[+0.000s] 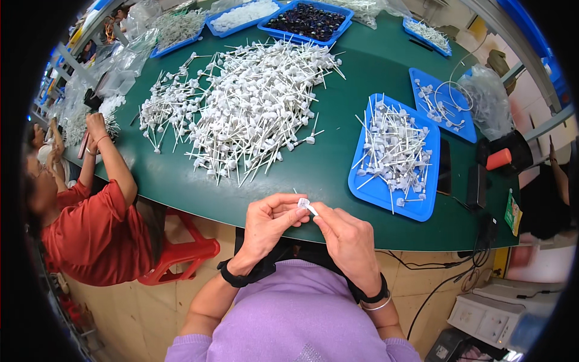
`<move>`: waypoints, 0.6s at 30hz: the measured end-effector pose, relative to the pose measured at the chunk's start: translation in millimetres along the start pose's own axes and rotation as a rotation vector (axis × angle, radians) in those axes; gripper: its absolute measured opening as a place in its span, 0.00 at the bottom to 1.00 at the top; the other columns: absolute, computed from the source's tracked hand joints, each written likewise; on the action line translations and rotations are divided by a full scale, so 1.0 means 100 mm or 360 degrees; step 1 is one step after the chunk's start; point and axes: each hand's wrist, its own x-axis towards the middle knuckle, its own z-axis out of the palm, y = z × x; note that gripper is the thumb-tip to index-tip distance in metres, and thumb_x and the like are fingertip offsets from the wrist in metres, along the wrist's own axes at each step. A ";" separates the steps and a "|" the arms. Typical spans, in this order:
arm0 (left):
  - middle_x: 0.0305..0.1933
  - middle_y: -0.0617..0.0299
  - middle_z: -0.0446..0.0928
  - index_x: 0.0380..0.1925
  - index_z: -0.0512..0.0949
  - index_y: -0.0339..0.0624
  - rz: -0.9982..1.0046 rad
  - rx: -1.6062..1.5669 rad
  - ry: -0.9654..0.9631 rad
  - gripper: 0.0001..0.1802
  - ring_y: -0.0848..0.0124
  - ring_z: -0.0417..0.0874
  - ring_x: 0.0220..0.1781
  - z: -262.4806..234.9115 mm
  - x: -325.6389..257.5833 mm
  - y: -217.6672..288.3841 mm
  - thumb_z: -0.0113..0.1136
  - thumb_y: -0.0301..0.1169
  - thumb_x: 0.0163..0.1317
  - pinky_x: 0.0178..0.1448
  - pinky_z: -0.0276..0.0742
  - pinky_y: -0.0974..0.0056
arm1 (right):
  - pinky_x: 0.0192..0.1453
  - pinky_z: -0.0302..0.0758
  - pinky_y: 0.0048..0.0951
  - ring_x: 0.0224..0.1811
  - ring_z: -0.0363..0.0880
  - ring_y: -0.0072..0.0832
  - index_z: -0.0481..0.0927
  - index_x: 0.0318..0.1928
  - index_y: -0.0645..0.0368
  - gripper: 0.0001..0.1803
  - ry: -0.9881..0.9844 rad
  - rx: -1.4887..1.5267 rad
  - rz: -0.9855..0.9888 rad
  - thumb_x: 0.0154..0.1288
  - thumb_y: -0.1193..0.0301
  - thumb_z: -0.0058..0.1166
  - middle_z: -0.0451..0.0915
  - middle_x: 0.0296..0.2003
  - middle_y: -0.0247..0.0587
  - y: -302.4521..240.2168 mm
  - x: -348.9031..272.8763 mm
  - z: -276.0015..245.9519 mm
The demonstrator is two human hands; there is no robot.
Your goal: Assembling small plastic components into spray nozzle heads at a workshop bench.
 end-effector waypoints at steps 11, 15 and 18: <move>0.42 0.56 0.85 0.51 0.80 0.29 0.0074 0.0023 0.0102 0.14 0.75 0.86 0.42 0.07 -0.03 -0.06 0.63 0.22 0.66 0.46 0.82 0.73 | 0.22 0.72 0.41 0.20 0.79 0.43 0.78 0.51 0.52 0.12 -0.0037 -0.0151 -0.0006 0.68 0.72 0.57 0.75 0.23 0.41 0.00 0.02 0.04; 0.42 0.52 0.85 0.51 0.78 0.27 0.0059 0.0029 0.0113 0.14 0.70 0.87 0.42 0.06 -0.03 -0.07 0.62 0.20 0.66 0.45 0.83 0.71 | 0.22 0.73 0.41 0.20 0.79 0.44 0.77 0.50 0.52 0.11 -0.0047 -0.0105 0.0014 0.68 0.72 0.57 0.75 0.24 0.42 -0.03 0.04 0.03; 0.42 0.52 0.85 0.51 0.78 0.27 0.0079 0.0038 0.0132 0.14 0.71 0.87 0.42 0.06 -0.04 -0.08 0.62 0.20 0.66 0.45 0.83 0.71 | 0.22 0.73 0.41 0.20 0.79 0.44 0.77 0.49 0.52 0.10 -0.0065 -0.0110 0.0023 0.68 0.72 0.56 0.75 0.23 0.42 -0.04 0.05 0.03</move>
